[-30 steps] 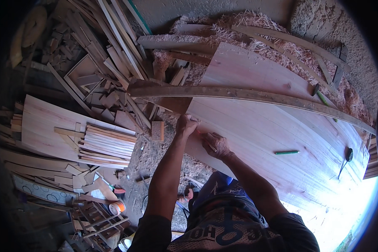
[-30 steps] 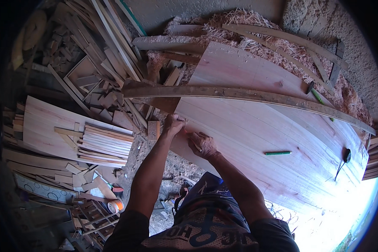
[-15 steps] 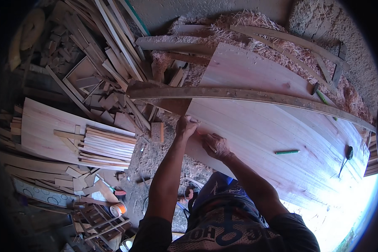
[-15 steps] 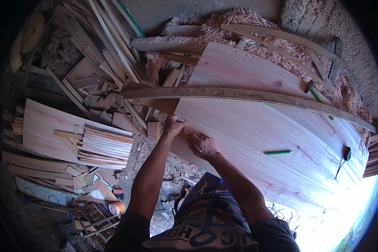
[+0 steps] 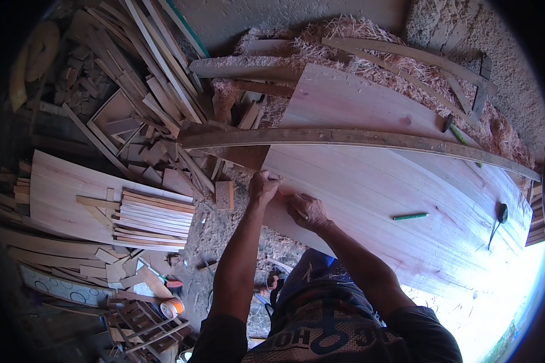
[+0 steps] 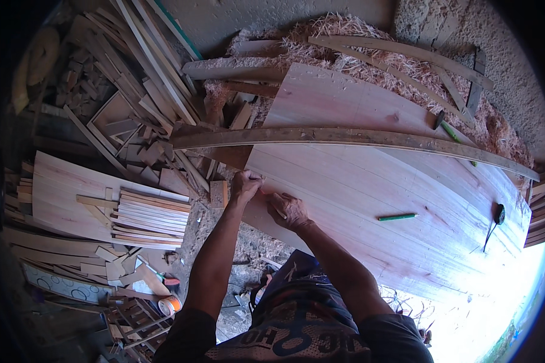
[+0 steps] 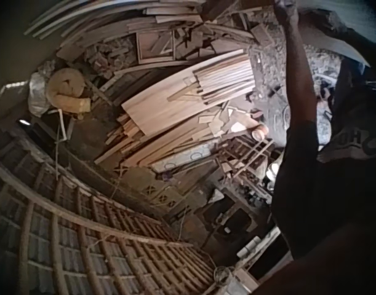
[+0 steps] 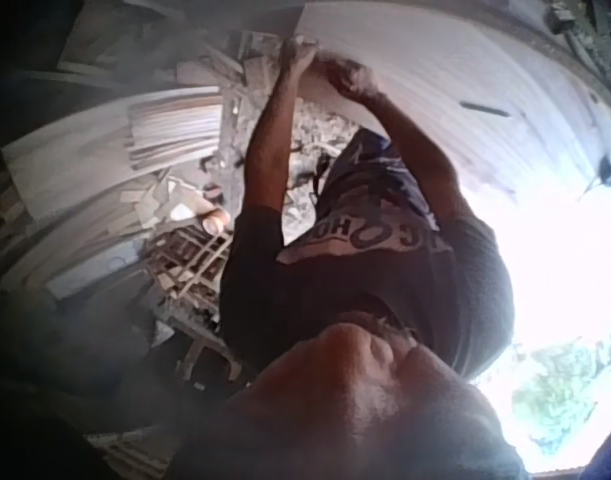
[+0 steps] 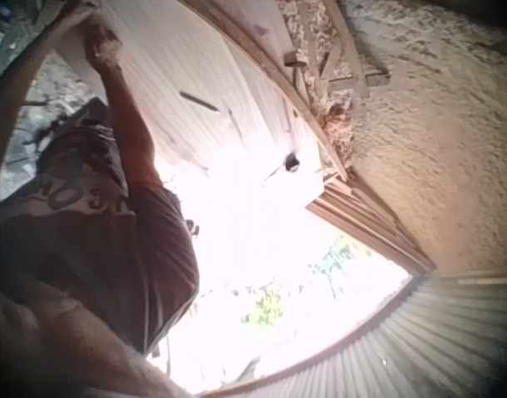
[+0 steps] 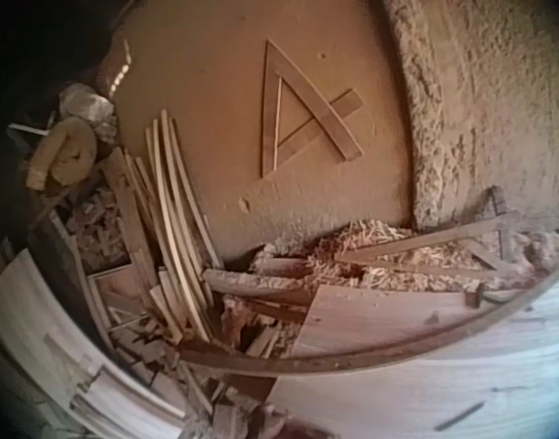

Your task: The person marks a wooden board with a pencil and ruler, prepares electrical connections on the floor, and uses a handheld router to cut a groove into the wood along a guide.

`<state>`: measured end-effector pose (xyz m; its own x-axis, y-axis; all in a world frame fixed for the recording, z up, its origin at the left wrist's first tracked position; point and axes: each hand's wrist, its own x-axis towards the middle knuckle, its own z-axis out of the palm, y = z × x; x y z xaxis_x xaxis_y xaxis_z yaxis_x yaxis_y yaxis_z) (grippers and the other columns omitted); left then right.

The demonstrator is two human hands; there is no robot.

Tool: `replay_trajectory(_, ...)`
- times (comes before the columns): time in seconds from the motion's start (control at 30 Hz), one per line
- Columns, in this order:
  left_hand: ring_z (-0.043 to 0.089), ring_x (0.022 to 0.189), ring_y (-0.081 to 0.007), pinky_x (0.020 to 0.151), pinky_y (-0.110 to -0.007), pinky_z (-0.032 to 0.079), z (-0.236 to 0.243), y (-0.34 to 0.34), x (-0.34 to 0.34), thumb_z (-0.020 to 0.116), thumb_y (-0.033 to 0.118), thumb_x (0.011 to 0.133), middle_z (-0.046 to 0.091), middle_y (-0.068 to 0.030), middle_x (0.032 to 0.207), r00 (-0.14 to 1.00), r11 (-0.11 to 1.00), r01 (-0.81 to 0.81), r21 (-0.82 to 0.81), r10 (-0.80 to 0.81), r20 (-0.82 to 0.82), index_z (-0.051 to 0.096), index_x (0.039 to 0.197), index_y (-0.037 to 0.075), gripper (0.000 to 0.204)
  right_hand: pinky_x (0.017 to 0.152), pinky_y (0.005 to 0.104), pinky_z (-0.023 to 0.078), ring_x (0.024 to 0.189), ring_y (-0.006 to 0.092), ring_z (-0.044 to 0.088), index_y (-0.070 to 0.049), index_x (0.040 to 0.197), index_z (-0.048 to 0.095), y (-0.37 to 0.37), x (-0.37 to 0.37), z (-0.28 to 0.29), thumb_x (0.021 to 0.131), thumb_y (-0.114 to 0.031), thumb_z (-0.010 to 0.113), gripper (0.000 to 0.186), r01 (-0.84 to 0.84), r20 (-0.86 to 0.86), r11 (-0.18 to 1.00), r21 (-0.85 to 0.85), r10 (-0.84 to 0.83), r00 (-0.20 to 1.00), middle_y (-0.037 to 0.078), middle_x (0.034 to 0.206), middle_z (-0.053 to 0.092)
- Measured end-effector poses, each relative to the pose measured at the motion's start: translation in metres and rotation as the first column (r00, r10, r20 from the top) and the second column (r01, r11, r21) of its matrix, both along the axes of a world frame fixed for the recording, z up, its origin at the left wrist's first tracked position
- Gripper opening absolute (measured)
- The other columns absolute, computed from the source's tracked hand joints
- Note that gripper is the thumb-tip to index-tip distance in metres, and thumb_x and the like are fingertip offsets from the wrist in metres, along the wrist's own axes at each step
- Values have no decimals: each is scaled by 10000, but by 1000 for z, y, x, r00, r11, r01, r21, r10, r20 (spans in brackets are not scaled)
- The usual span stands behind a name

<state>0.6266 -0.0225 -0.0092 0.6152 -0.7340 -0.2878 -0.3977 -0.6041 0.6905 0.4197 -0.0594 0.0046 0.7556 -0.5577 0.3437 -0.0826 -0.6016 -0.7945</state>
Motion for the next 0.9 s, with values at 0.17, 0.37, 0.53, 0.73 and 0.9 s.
replay_trajectory(0.17, 732, 833, -291, 765, -384, 554, 5, -10, -8, 766, 288, 784, 752, -124, 857, 992, 999, 9, 36, -14, 128, 749, 847, 72, 225, 745, 407, 561, 848, 309, 692, -86, 1112, 623, -21, -30, -3, 874, -71, 655, 240, 117, 148, 993, -21, -113, 983, 91, 938, 688)
replay_trajectory(0.37, 721, 808, -295, 738, -412, 543, -1, -47, -11, 766, 369, 821, 745, -103, 850, 989, 1000, 0, 27, -4, 147, 736, 854, 87, 285, 824, 416, 564, 971, 356, 688, -58, 1255, 567, -38, -48, -4, 951, -180, 628, 333, 226, -11, 973, 35, -226, 974, 160, 1080, 688)
replay_trajectory(0.53, 720, 799, -289, 724, -413, 540, -17, -58, -3, 772, 377, 815, 743, -99, 851, 986, 1000, 15, -16, -12, 166, 731, 849, 88, 293, 853, 431, 551, 1023, 382, 665, -61, 1302, 553, -38, -47, -3, 945, -148, 621, 374, 219, -16, 973, 66, -219, 976, 187, 1144, 663)
replay_trajectory(0.73, 719, 788, -277, 727, -403, 545, -35, -52, 15, 783, 319, 778, 741, -98, 843, 991, 994, 27, -110, -12, 131, 735, 841, 91, 241, 828, 419, 563, 979, 350, 686, -46, 1272, 565, -36, -40, 3, 936, -163, 640, 364, 220, -5, 975, 20, -220, 975, 167, 1095, 684)
replay_trajectory(0.9, 720, 784, -256, 729, -393, 545, -27, -60, 4, 783, 298, 772, 745, -87, 838, 995, 998, 24, -57, -19, 99, 736, 818, 95, 214, 810, 412, 566, 959, 339, 690, -46, 1260, 579, -38, -45, 0, 921, -161, 657, 366, 222, 1, 975, 8, -222, 975, 161, 1075, 685)
